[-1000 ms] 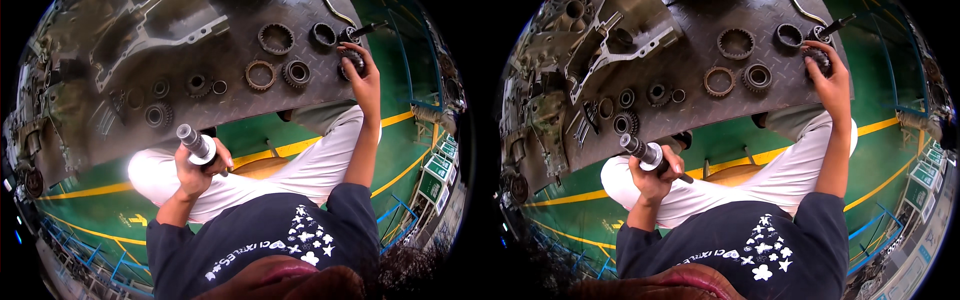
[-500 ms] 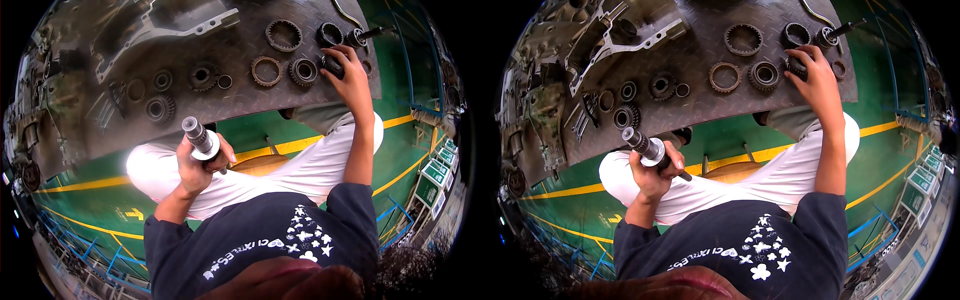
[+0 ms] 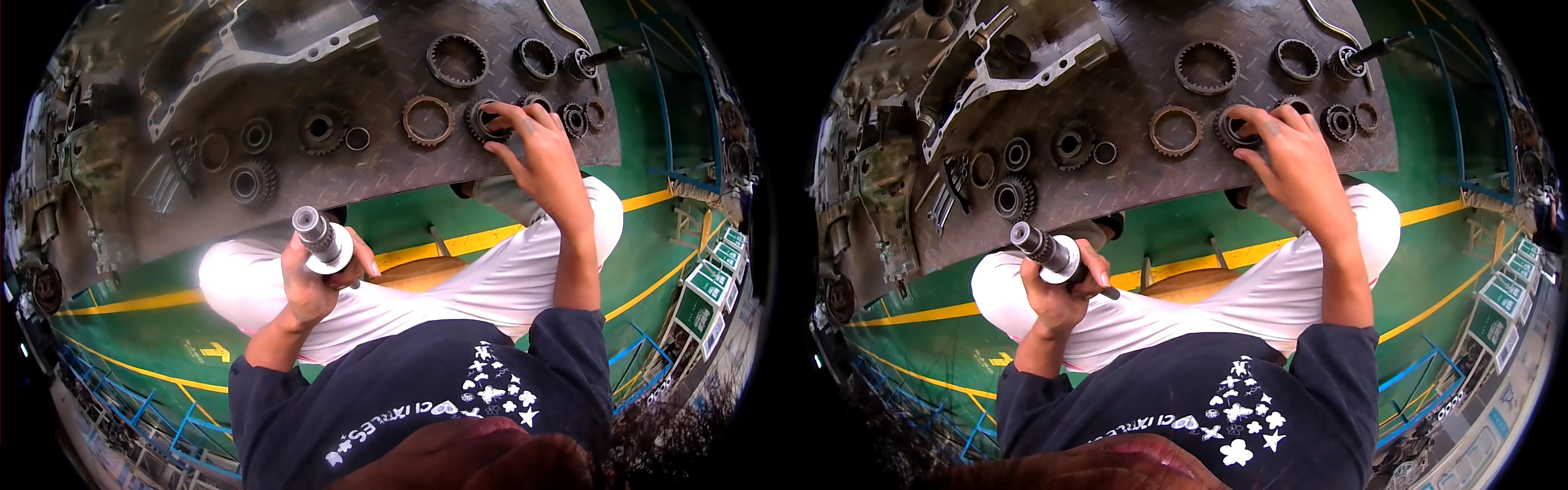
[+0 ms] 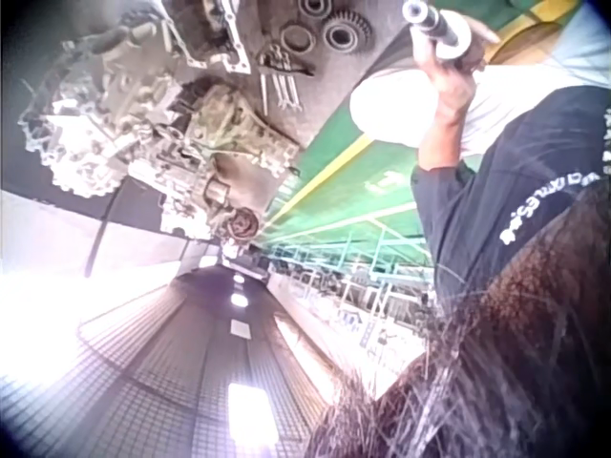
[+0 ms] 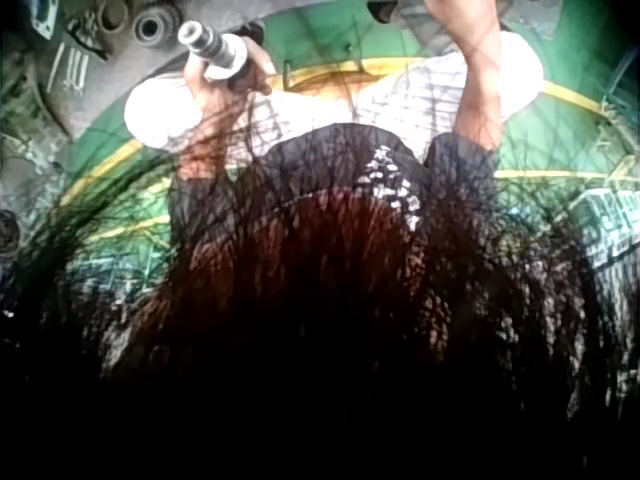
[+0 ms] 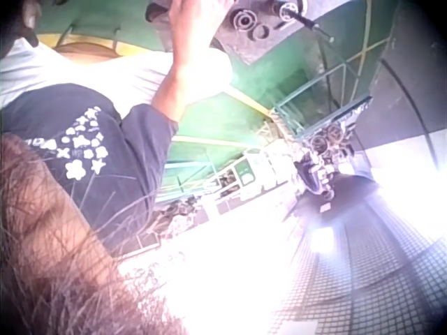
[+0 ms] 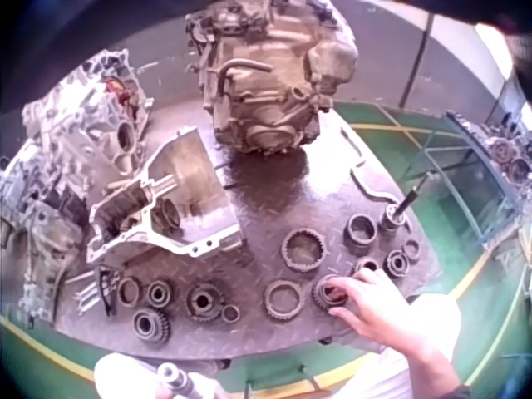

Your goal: The person assembles a transmission shaft by picking up gears, rings, and bearings from the table and fitting them onto the shaft by hand.

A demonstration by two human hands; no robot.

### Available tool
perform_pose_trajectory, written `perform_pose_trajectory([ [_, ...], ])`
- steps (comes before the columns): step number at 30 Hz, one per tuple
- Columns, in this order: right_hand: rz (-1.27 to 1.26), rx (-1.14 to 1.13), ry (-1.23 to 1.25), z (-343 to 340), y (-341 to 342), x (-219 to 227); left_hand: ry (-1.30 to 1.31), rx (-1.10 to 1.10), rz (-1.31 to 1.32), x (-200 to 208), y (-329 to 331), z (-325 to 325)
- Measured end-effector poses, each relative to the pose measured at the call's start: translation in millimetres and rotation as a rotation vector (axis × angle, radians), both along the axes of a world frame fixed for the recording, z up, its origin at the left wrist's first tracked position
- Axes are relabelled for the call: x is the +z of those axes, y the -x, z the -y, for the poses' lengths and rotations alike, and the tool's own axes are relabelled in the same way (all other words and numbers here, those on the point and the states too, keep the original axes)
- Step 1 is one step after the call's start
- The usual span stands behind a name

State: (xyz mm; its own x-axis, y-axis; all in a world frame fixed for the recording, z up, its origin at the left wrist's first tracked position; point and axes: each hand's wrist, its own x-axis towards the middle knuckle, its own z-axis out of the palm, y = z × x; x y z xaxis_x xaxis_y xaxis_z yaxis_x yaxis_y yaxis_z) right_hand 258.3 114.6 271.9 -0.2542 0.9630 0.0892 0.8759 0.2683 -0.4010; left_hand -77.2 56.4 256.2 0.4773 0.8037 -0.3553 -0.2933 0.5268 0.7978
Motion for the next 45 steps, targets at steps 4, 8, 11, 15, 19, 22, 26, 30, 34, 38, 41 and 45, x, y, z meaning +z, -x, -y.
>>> perform_pose_trajectory([
  [4, -0.048, -0.008, 0.03, 2.3, 0.4, 2.6, 0.035, 0.006, -0.07, 2.9, -0.9, 0.2],
  [8, -0.126, -0.001, 0.078, -7.5, -9.2, -1.5, 0.062, 0.077, -0.093, 2.7, -1.6, 0.6],
  [11, -0.197, -0.006, 0.131, -11.0, -12.6, -2.8, 0.086, 0.143, -0.041, -4.7, 1.0, 4.5],
  [15, -0.45, -0.103, 0.297, -10.6, -18.1, -2.9, 0.102, 0.143, -0.026, -2.3, 1.0, 4.8],
  [19, -0.921, -0.188, 0.548, -8.3, -34.7, -0.5, 0.088, 0.137, -0.033, 0.2, 1.7, 5.3],
  [22, -1.18, -0.178, 0.649, -4.5, -34.4, -2.8, 0.039, 0.072, -0.024, 1.1, 5.1, 3.2],
  [26, -1.535, -0.236, 0.759, -0.5, -24.4, -1.1, -0.009, -0.01, -0.006, 5.3, 3.9, -2.1],
  [30, -1.72, -0.325, 0.728, -0.3, -17.7, -13.2, -0.019, -0.009, 0.022, 5.2, 2.9, -2.3],
  [34, -1.762, -0.234, 0.83, -0.2, -14.8, -13.3, -0.044, -0.021, 0.052, 4.0, 4.2, -2.2],
  [38, -1.011, -0.271, 0.232, 1.5, -11.1, 9.3, -0.037, -0.024, 0.025, 8.9, 3.9, -3.9],
  [41, -0.412, -0.172, 0.083, 3.4, -7.4, 7.8, -0.035, 0.002, -0.01, 5.8, 3.5, -2.6],
  [45, -0.464, -0.221, 0.154, 7.9, 9.6, 5.6, -0.013, 0.03, -0.031, 4.8, 4.8, -0.5],
])
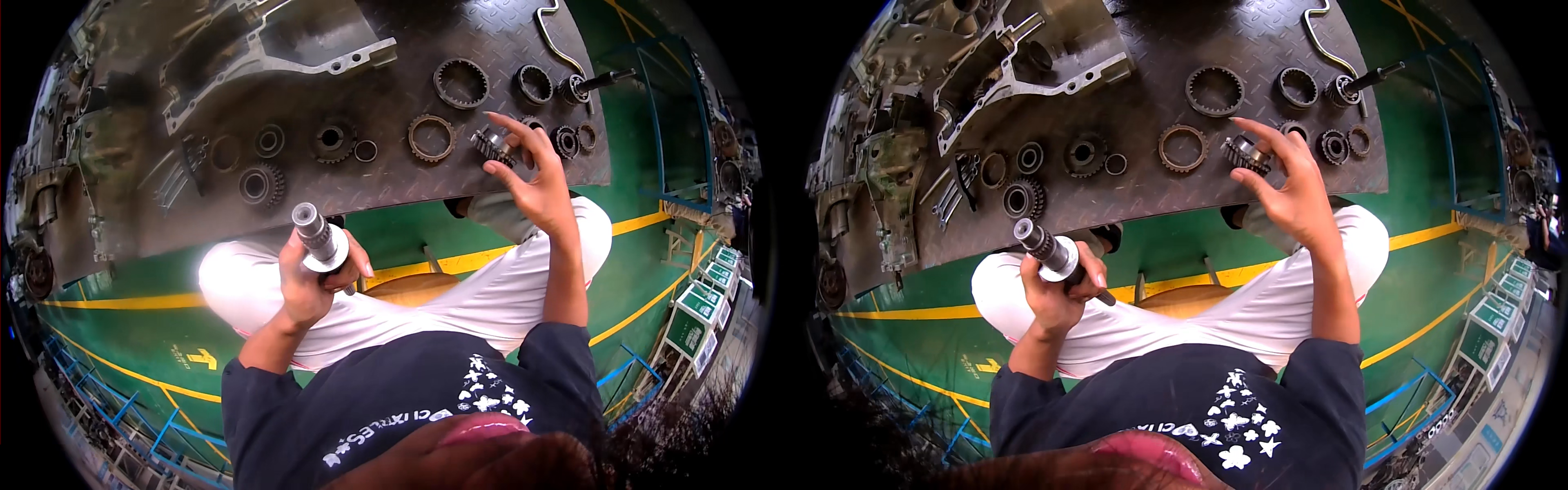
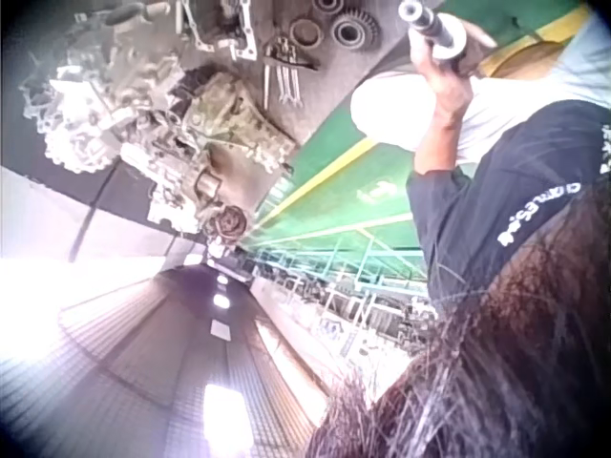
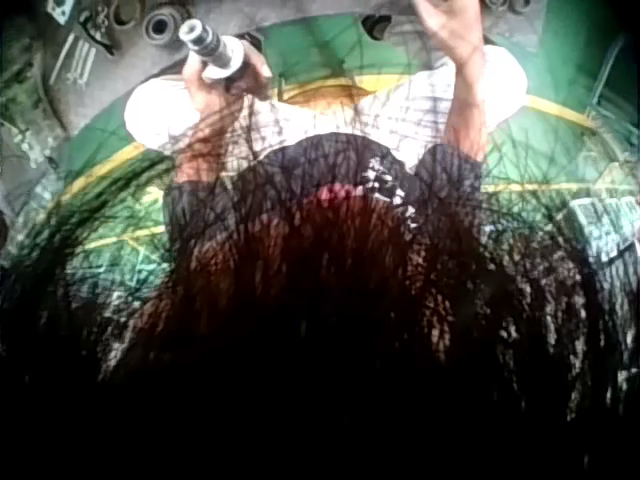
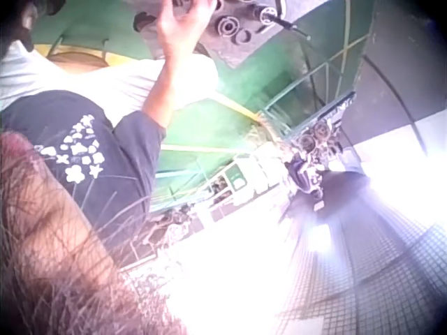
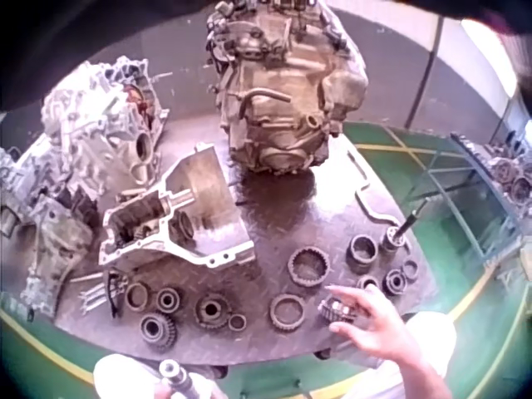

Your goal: The person assembles a transmission shaft by picking up gears, rings, and bearings from the table and fitting them onto the shaft by hand.

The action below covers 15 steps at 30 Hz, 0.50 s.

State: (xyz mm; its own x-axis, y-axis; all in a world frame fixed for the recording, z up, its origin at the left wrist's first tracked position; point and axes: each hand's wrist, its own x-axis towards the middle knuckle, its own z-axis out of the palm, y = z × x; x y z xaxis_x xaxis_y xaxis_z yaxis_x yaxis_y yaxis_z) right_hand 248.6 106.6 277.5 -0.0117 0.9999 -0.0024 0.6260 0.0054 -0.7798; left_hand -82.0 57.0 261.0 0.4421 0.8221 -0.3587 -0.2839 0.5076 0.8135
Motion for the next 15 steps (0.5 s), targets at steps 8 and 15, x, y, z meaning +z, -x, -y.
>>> perform_pose_trajectory([
  [8, 0.325, 0.178, -0.211, -8.8, 7.6, -9.5, 0.008, 0.008, 0.02, 2.5, 1.6, 0.5],
  [15, 0.407, 0.215, -0.207, -4.8, 6.6, -10.8, -0.122, 0.017, 0.132, 7.2, 12.4, -11.4],
])
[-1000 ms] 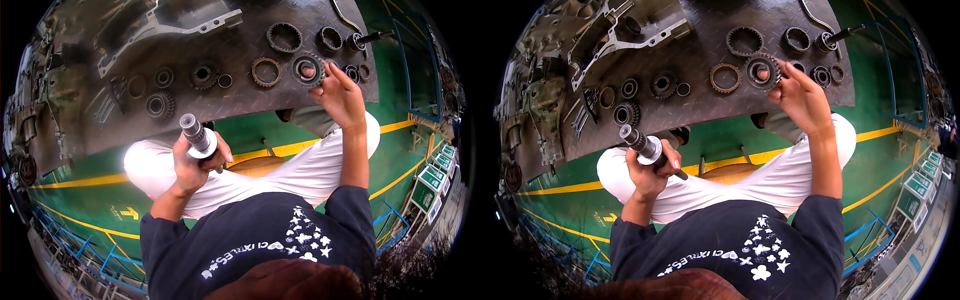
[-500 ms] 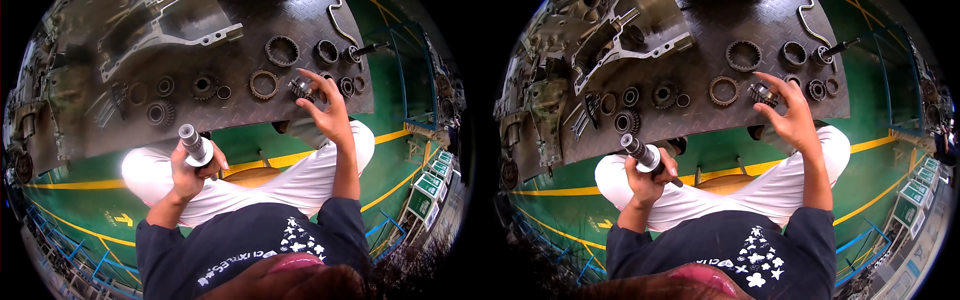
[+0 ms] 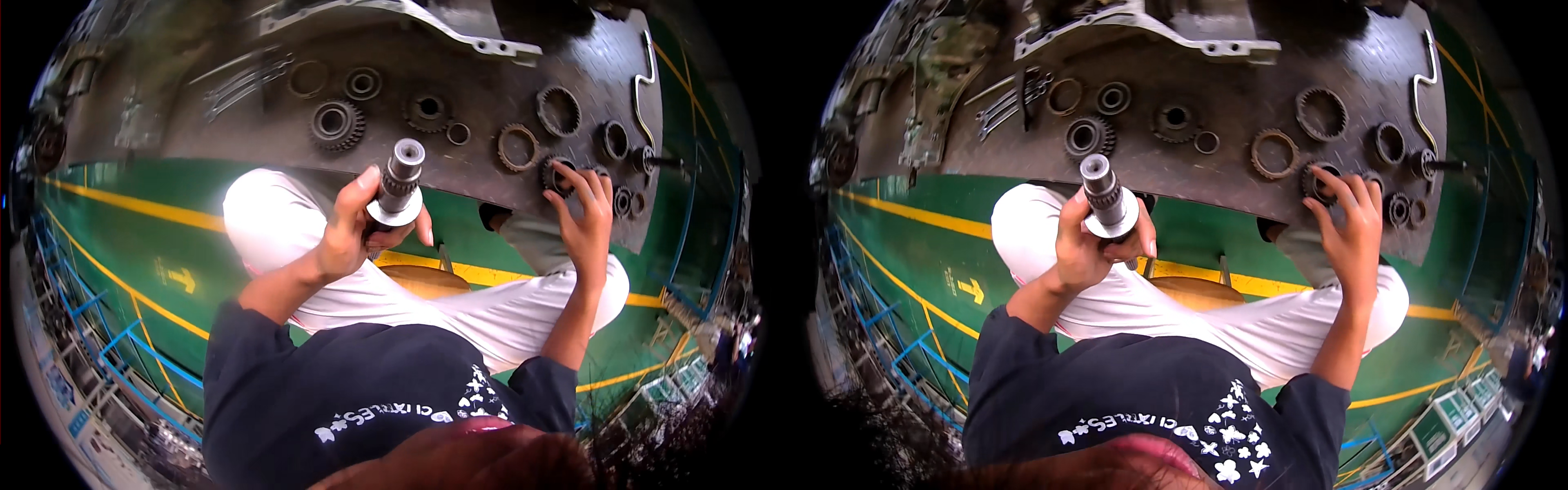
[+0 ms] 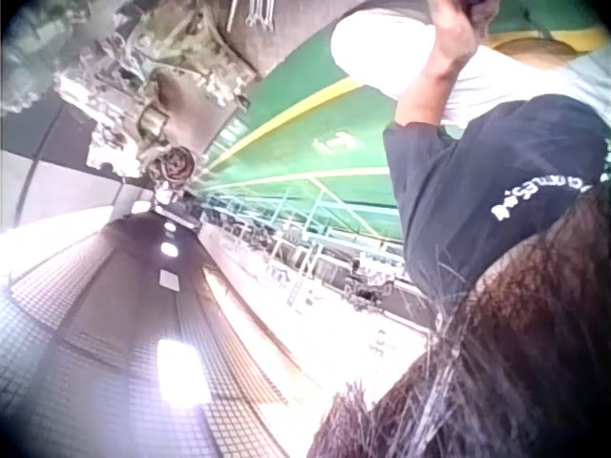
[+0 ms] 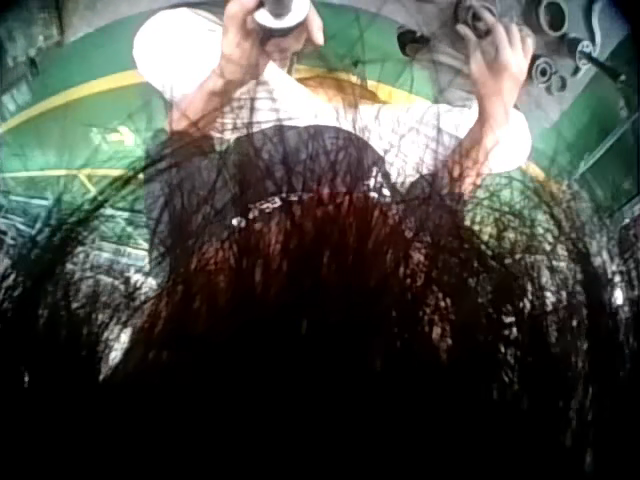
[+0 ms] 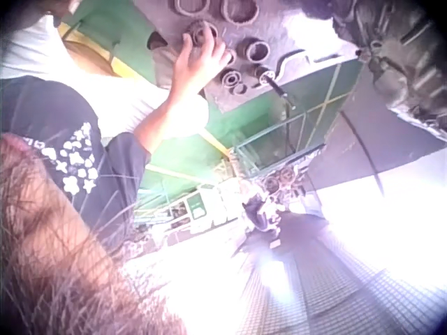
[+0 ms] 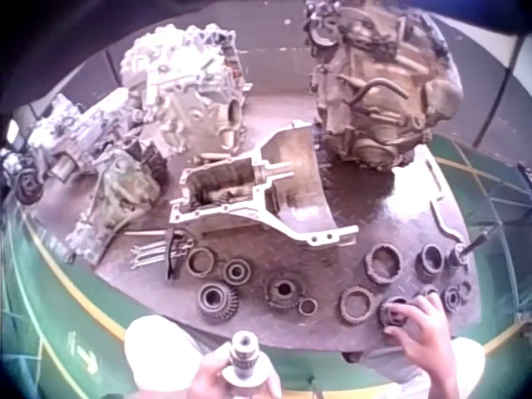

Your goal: The person assembles a transmission shaft by picking up gears, rings, and bearings from the table and fitting them onto the shaft by hand.

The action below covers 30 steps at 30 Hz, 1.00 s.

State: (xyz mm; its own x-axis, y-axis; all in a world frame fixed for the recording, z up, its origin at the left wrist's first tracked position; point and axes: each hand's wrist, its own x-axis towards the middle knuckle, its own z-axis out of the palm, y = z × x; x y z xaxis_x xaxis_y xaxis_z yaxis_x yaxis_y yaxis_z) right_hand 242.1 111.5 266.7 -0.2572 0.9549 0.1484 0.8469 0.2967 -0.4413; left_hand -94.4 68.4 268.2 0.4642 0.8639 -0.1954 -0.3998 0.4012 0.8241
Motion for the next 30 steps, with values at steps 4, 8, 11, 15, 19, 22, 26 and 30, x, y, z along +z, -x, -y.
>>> perform_pose_trajectory([
  [4, -0.015, -0.036, -0.061, -2.0, 5.4, 9.4, -0.021, 0.129, 0.067, 4.7, 24.6, -3.7],
  [8, -0.132, 0.075, -0.105, -12.8, 48.6, 18.0, -0.036, 0.3, 0.156, 14.0, 43.6, -10.3],
  [11, -0.1, 0.299, -0.067, -34.9, 106.8, 23.7, -0.109, 0.349, 0.028, 21.3, 60.0, -14.2],
  [15, 0.085, 0.411, -0.109, -58.2, 150.2, -1.4, -0.139, 0.405, 0.028, 18.3, 74.5, -10.7],
  [19, 0.238, 0.443, -0.144, -54.5, 162.4, -16.2, -0.07, 0.401, -0.027, 18.9, 85.2, -5.7],
  [22, 0.316, 0.451, -0.106, -59.7, 165.2, -8.1, -0.022, 0.438, 0.03, 18.4, 91.8, -1.9],
  [26, 0.168, 0.449, -0.191, -63.9, 191.4, 8.4, -0.034, 0.559, 0.107, 14.0, 104.1, 2.5],
  [30, -0.027, 0.697, -0.131, -68.3, 227.0, -3.4, -0.031, 0.584, 0.189, 11.2, 117.1, 1.6],
])
